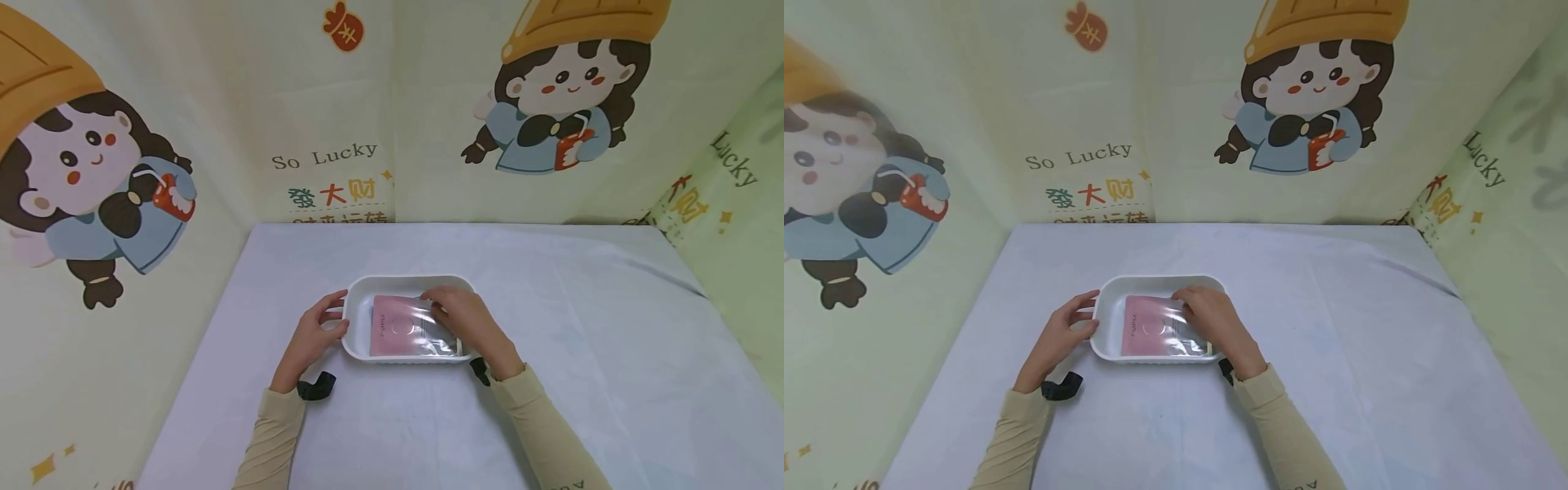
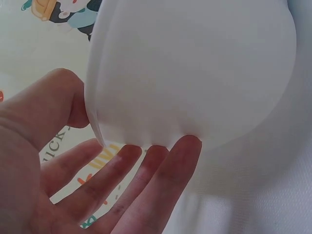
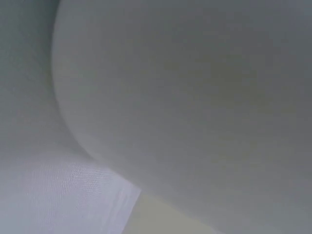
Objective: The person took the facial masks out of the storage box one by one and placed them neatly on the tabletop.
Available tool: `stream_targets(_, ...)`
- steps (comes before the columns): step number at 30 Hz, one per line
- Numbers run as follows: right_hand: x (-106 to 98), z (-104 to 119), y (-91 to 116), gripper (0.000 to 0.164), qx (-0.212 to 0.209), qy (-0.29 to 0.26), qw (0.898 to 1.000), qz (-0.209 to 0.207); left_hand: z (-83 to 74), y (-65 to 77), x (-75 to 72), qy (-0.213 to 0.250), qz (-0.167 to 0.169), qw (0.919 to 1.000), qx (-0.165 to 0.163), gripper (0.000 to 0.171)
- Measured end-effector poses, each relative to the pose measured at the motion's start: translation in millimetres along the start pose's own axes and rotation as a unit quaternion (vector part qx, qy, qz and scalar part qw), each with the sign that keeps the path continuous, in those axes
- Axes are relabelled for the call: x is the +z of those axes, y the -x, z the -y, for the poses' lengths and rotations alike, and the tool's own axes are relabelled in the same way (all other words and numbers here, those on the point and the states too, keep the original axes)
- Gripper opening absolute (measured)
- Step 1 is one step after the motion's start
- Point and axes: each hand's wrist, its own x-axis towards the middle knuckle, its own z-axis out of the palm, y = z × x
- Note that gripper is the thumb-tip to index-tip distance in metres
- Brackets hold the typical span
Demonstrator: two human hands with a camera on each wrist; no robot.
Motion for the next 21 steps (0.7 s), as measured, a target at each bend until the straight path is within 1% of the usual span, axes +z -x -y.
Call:
stream_targets(4,-1.6,-0.1,-0.7,0.019,-0.006,-0.004,1.0,0.002,-1.2,0.9,-0.2,0.002,0.0,1.0,-0.001,0.06)
stream_targets(9,-7.5,0.9,-1.3,0.016,0.001,-0.032,0.999,0.011,-2.0,1.1,-0.1,0.007,-0.001,1.0,-0.006,0.06)
stream_targets(15,-16.1,0.0,0.4,0.015,-0.001,-0.067,0.998,0.003,-4.9,2.3,-0.1,0.008,0.003,0.9999,-0.01,0.061)
stream_targets(17,-18.5,-1.4,1.2,0.015,-0.002,-0.076,0.997,0.004,-12.7,4.7,-0.5,0.008,0.007,0.9999,-0.012,0.061)
stream_targets(20,-22.8,-4.0,2.8,0.016,-0.008,-0.086,0.996,0.003,-30.2,11.3,-2.3,0.005,0.012,0.9998,-0.011,0.06)
stream_targets(21,-25.0,-4.7,3.3,0.016,-0.01,-0.091,0.996,0.002,-30.2,10.9,-2.3,0.005,0.013,0.9998,-0.013,0.06)
